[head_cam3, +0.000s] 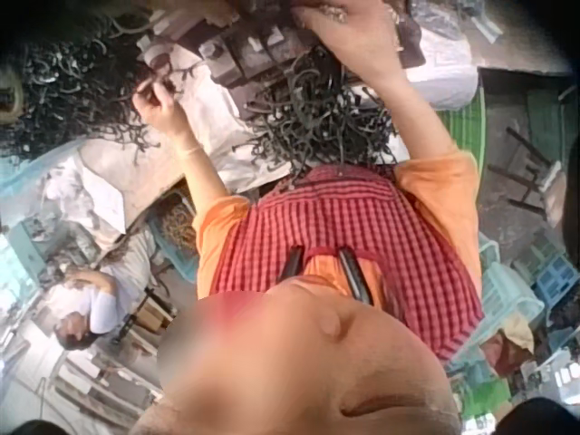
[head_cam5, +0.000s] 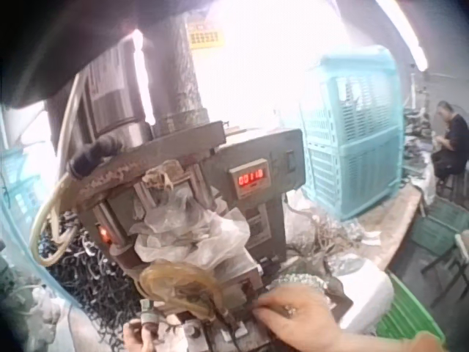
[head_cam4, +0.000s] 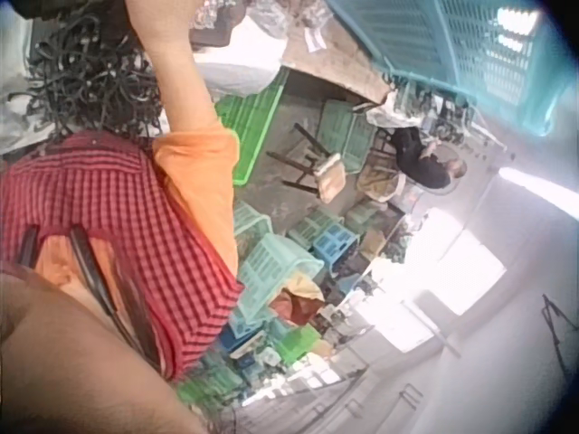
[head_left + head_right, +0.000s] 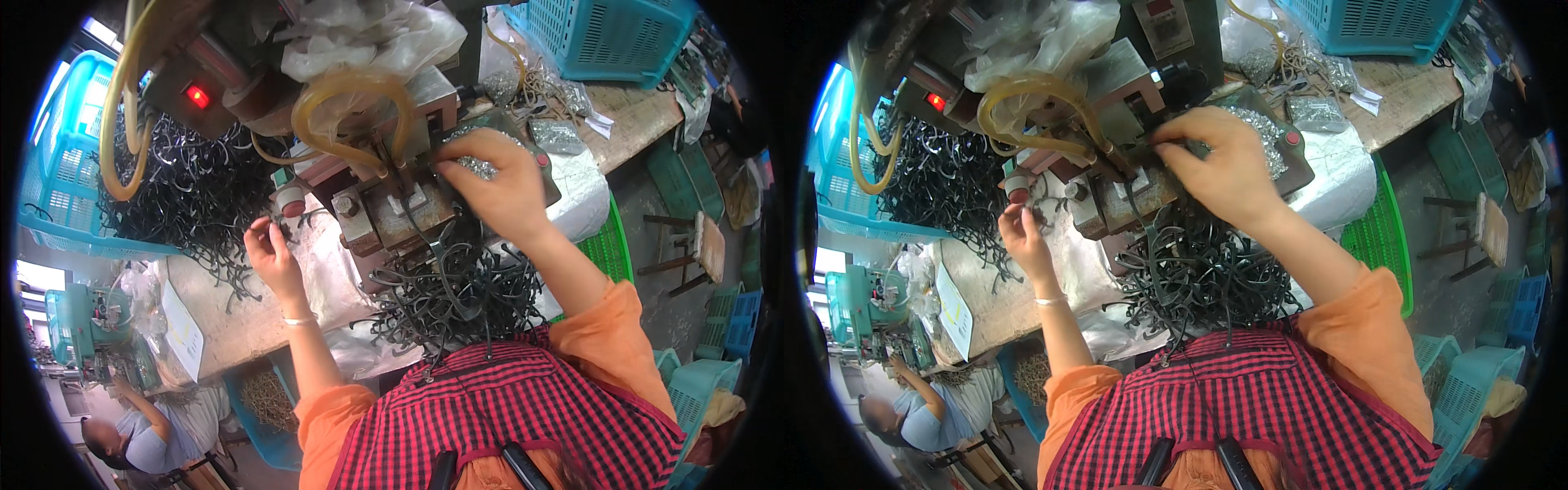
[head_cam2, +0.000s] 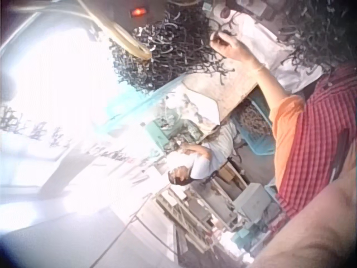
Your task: The person repeatedly picks small black hooks and silver beads, inserts them into a press machine, and removes the assembled units. The finished items accumulate on the workbench and in a green basket nearby.
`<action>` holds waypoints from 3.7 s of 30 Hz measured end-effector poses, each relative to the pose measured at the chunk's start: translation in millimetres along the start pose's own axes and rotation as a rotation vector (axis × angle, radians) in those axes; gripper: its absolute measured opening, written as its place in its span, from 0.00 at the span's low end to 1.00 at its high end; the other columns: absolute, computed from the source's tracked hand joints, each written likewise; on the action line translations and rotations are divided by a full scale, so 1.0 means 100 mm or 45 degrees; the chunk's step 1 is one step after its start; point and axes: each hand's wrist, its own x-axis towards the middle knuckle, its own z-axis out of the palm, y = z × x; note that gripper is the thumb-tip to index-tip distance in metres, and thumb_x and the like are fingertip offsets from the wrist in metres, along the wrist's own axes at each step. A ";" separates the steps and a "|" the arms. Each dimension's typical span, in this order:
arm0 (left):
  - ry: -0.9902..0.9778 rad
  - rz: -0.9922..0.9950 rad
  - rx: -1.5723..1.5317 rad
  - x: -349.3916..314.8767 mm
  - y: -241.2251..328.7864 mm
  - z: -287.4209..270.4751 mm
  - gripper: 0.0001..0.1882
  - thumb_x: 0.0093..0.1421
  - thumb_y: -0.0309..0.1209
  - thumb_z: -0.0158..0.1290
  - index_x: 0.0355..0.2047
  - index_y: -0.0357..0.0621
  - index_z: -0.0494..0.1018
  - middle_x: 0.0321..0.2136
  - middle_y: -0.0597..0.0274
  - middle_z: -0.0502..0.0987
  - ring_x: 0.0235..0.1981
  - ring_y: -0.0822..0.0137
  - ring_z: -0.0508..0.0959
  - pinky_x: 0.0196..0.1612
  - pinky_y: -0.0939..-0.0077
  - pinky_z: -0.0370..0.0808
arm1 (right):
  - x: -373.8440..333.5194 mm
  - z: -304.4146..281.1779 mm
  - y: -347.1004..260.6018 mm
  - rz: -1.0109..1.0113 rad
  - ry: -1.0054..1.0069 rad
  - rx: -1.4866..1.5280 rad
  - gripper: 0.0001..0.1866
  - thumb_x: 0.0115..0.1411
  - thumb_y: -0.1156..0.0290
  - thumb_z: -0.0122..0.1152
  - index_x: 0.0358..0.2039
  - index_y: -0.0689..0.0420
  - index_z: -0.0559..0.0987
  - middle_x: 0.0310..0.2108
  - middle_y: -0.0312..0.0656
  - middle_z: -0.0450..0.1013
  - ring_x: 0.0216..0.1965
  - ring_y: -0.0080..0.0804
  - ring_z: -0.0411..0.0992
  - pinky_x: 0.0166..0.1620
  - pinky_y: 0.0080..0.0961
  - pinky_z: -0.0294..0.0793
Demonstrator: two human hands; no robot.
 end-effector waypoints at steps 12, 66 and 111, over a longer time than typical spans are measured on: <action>-0.102 0.540 -0.628 0.16 1.84 0.31 0.08 0.68 0.21 0.51 0.47 0.36 0.70 0.43 0.51 0.78 0.44 0.62 0.81 0.46 0.62 0.84 | -0.04 0.34 -0.16 0.410 -0.078 0.917 0.26 0.57 0.81 0.66 0.56 0.65 0.70 0.37 0.40 0.81 0.41 0.22 0.77 0.49 0.22 0.74; -0.135 -0.620 -0.482 0.25 0.10 0.04 0.04 0.68 0.26 0.54 0.40 0.40 0.71 0.35 0.61 0.79 0.32 0.70 0.83 0.28 0.78 0.82 | -0.33 -0.40 0.31 0.139 0.044 -0.037 0.06 0.58 0.79 0.66 0.37 0.61 0.85 0.38 0.41 0.81 0.42 0.29 0.78 0.48 0.24 0.75; -0.004 0.788 1.134 -0.82 1.66 -0.12 0.04 0.60 0.26 0.60 0.36 0.44 0.80 0.42 0.54 0.83 0.48 0.57 0.82 0.57 0.56 0.76 | -0.47 -0.23 1.05 0.260 0.370 -0.341 0.07 0.59 0.74 0.67 0.38 0.60 0.84 0.34 0.44 0.81 0.37 0.35 0.81 0.44 0.28 0.77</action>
